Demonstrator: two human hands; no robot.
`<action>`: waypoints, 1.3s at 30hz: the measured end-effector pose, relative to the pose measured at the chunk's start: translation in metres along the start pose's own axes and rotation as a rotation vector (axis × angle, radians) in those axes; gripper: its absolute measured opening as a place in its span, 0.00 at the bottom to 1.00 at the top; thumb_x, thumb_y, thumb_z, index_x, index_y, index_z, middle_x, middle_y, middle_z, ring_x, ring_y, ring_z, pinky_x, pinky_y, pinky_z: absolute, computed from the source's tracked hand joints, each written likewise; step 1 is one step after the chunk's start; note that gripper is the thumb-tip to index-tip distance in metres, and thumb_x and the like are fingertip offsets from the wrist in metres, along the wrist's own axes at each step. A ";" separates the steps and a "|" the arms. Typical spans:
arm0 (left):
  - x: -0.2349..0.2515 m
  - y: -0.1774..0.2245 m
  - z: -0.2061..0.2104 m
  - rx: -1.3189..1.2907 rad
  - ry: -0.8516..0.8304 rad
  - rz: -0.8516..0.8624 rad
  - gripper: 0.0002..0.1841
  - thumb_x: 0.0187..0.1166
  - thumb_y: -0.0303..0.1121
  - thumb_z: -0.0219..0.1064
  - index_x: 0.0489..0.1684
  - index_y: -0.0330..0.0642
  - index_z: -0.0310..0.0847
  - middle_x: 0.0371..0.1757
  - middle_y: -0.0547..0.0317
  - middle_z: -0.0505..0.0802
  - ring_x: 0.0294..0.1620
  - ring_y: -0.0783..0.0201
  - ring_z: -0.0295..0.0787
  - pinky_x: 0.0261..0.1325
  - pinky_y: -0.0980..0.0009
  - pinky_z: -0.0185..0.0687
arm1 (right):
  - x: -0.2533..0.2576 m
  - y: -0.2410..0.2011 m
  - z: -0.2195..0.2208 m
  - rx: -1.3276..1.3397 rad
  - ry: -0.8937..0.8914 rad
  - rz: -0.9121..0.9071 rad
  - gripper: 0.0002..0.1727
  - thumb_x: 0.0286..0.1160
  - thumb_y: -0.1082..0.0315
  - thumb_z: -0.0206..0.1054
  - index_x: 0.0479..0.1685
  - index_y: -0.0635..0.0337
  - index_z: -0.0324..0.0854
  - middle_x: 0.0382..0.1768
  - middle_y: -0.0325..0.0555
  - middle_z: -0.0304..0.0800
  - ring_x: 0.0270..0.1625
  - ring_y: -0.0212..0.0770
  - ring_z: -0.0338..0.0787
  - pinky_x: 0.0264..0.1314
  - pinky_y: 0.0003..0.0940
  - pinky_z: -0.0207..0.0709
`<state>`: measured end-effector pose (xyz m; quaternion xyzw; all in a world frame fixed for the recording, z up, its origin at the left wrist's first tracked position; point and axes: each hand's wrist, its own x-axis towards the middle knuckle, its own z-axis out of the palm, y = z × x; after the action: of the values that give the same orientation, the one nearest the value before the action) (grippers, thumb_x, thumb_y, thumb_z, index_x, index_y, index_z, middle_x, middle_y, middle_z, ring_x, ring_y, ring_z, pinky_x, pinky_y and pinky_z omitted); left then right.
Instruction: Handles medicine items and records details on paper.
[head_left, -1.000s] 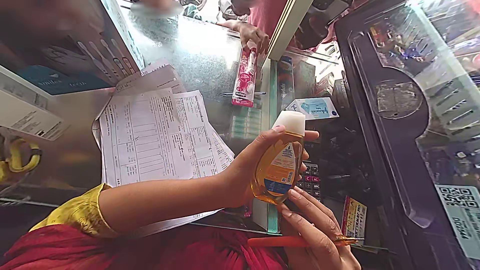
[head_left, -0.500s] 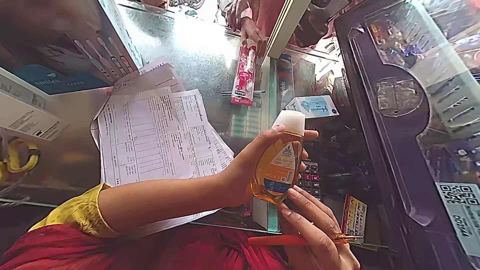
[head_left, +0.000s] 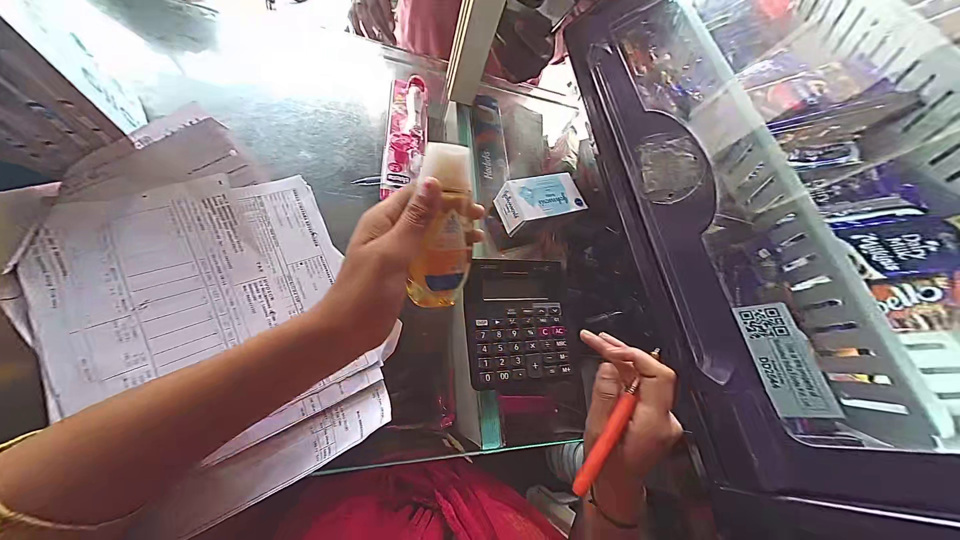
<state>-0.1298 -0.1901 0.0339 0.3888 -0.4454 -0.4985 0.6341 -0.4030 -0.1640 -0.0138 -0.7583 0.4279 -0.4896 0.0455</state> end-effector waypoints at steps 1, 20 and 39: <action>0.002 -0.001 -0.002 0.003 0.036 -0.012 0.23 0.96 0.42 0.35 0.64 0.41 0.75 0.55 0.57 0.94 0.56 0.62 0.93 0.63 0.63 0.89 | -0.002 0.003 0.000 -0.021 -0.027 -0.004 0.12 0.90 0.67 0.51 0.50 0.68 0.74 0.53 0.52 0.95 0.69 0.34 0.88 0.71 0.25 0.79; 0.015 -0.026 -0.015 0.122 0.197 0.068 0.17 0.94 0.37 0.43 0.71 0.40 0.65 0.55 0.63 0.86 0.58 0.73 0.88 0.66 0.72 0.84 | 0.002 0.000 0.003 -0.196 -0.170 -0.052 0.14 0.87 0.59 0.48 0.48 0.57 0.77 0.50 0.44 0.95 0.68 0.48 0.85 0.84 0.53 0.56; 0.013 -0.035 -0.020 0.427 0.048 0.308 0.24 0.84 0.34 0.61 0.74 0.30 0.66 0.66 0.50 0.83 0.66 0.69 0.84 0.67 0.74 0.83 | -0.015 -0.031 0.027 -0.023 -0.306 -0.229 0.09 0.89 0.61 0.46 0.42 0.47 0.70 0.51 0.33 0.94 0.71 0.36 0.82 0.89 0.46 0.44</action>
<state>-0.1192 -0.2089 -0.0024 0.4531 -0.5793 -0.2816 0.6163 -0.3659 -0.1434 -0.0236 -0.8682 0.3326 -0.3655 0.0454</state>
